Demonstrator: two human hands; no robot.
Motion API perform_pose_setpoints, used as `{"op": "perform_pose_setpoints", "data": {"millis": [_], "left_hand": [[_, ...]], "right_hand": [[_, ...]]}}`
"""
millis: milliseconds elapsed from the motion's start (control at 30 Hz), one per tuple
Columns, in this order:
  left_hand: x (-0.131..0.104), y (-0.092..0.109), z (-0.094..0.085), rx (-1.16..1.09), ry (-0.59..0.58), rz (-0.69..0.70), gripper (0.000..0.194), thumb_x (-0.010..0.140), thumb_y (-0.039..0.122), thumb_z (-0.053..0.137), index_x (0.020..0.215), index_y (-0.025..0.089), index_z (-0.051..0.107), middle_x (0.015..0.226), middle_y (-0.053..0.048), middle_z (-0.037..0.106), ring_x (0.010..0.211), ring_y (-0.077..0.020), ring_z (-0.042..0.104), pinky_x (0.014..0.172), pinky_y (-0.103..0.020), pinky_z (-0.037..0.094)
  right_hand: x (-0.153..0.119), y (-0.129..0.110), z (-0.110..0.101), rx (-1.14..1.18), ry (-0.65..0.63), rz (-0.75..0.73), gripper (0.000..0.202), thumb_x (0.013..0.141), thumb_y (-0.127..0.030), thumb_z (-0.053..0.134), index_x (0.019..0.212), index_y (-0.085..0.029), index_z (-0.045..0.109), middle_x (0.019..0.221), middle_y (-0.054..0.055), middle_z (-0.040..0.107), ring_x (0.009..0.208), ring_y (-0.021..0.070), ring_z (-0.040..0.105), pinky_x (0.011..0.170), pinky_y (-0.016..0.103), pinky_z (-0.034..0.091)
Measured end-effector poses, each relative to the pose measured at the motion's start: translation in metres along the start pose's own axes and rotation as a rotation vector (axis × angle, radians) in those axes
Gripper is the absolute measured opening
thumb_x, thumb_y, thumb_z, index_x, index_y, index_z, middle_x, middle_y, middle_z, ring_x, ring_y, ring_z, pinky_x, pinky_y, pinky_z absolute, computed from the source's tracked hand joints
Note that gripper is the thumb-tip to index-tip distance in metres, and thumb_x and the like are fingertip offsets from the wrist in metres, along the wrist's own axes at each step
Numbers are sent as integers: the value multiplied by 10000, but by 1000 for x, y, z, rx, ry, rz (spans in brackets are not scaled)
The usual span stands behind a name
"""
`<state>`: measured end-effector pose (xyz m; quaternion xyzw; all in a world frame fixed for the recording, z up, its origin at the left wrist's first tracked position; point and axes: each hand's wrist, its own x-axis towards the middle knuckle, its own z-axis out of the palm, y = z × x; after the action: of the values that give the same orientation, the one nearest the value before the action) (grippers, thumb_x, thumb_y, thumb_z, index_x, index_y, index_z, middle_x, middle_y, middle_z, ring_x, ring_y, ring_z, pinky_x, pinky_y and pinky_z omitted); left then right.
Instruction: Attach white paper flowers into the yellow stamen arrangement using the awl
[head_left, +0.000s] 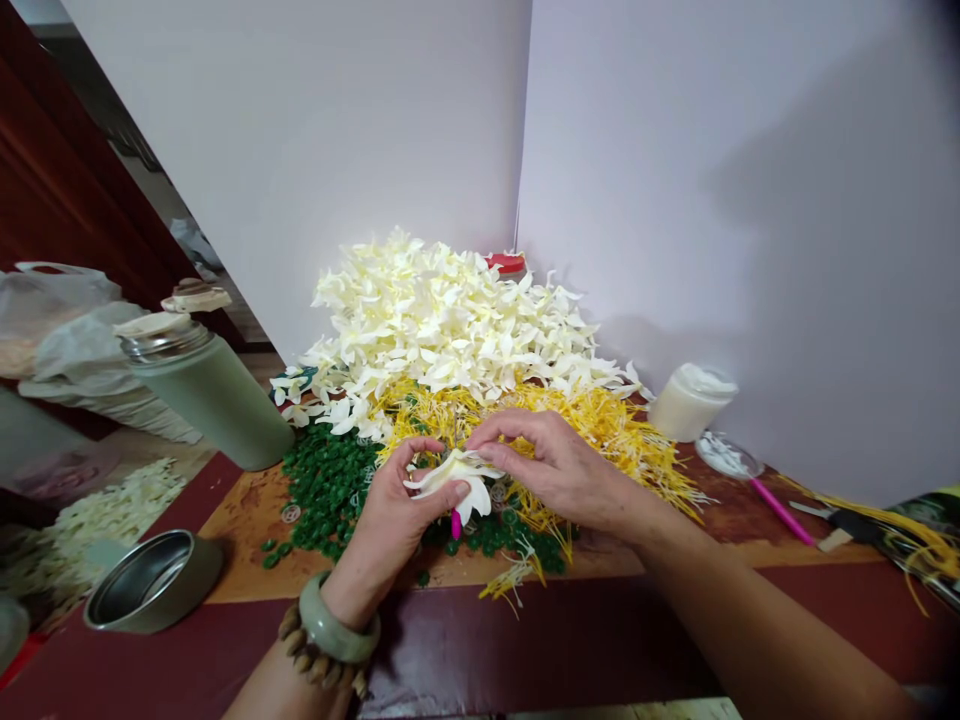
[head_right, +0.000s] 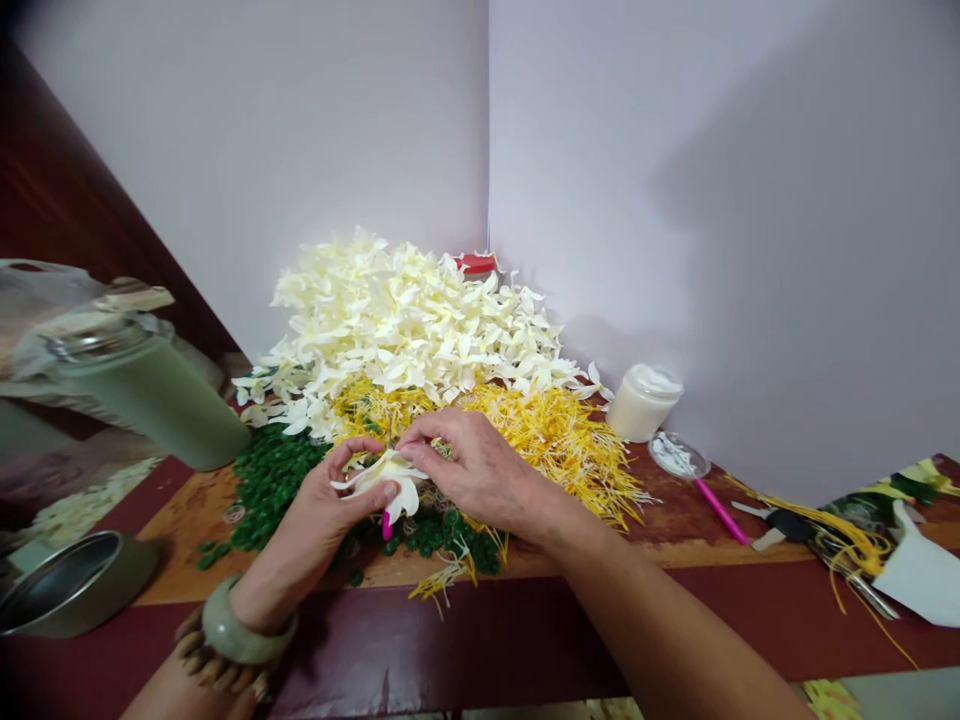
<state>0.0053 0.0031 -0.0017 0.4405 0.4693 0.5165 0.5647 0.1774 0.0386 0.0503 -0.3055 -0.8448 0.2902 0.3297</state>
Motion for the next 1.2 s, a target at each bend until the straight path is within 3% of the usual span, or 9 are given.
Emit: {"op": "perform_pose_setpoints", "data": {"millis": [267,633,867,1033,1200], "left_hand": [[-1,1,0,2,-38,-21,444,610,232,719,981,182,480,687,-11,671,562,-114,582,549,-208,450],[-2,0,-1,-169,-209,-80,332,639,182,707,941,196,571,747,-6,693,591,-92,598,584,-183,451],[-7,6,0,-311,-209,-115,396,630,151,708,1002,226,595,874,-27,687,699,-134,629,640,-221,480],[-8,8,-1,-319,-131,-129,494,606,136,724,1073,246,605,918,-48,691,747,-150,633,688,-237,477],[-5,7,-3,-306,-118,-115,370,603,130,726,961,212,678,910,-52,700,746,-131,623,707,-219,468]], "right_hand": [[-2,-2,2,-6,-17,8,214,884,-201,388,874,-157,597,773,3,595,706,106,520,655,233,381],[-1,-2,-1,54,82,25,173,873,-186,386,745,-157,499,676,-24,479,632,89,435,592,216,347],[-3,-7,-3,85,47,13,192,883,-188,371,800,-152,541,731,-4,542,671,100,474,630,231,370],[-4,-7,-4,105,16,9,215,892,-182,356,843,-162,565,789,9,580,725,108,507,692,251,394],[0,-1,-3,202,-19,-2,220,889,-159,357,846,-158,573,816,19,588,770,109,530,719,254,416]]}}
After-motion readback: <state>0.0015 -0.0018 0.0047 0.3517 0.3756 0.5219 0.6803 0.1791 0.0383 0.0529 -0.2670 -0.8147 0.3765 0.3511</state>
